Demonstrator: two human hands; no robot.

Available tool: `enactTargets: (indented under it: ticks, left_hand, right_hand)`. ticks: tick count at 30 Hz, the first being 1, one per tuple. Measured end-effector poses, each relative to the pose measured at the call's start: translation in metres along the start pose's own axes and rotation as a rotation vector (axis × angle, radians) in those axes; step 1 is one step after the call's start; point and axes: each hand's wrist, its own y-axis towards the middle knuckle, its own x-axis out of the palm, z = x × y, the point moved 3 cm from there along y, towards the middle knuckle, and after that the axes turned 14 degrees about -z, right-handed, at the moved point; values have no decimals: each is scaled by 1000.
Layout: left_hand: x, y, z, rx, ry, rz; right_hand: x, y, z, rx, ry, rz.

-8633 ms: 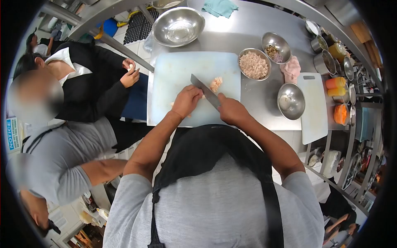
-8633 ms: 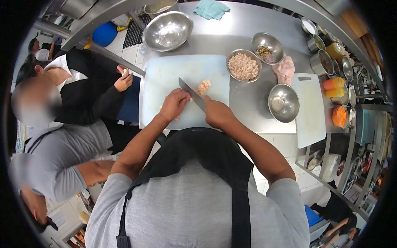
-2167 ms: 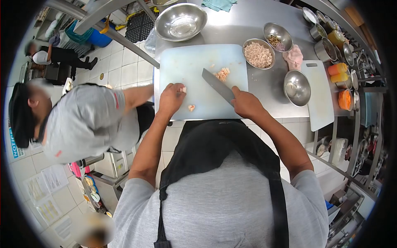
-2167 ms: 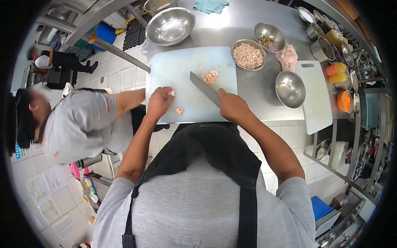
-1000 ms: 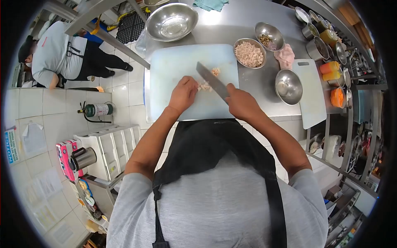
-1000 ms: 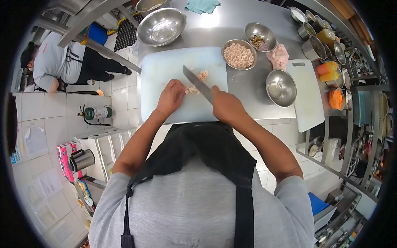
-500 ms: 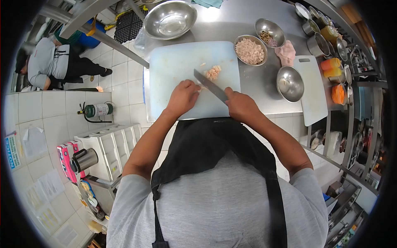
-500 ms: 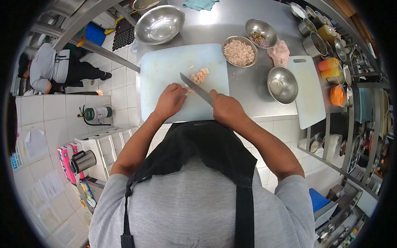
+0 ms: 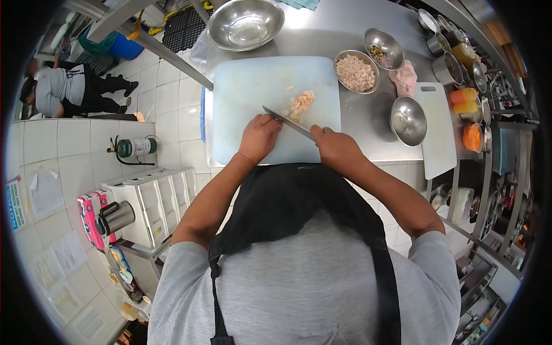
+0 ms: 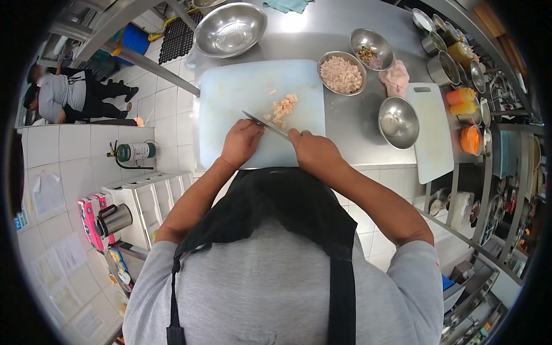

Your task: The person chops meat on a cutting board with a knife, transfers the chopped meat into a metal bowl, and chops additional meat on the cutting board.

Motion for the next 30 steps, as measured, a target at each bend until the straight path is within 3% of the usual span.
enactTargets:
  ticks: [12, 18, 23, 30]
  left_hand:
    - [8, -7, -2, -6, -14, 49]
    - [3, 17, -2, -99, -54, 4]
    - [0, 19, -5, -201, -171, -15]
    - [-2, 16, -9, -58, -38, -40]
  right_hand:
    - [-6, 18, 8, 96, 139, -279]
    - [-27, 5, 10, 257, 165, -95]
    - [-17, 6, 9, 169, 33, -19]
    - [-28, 5, -3, 153, -6, -29]
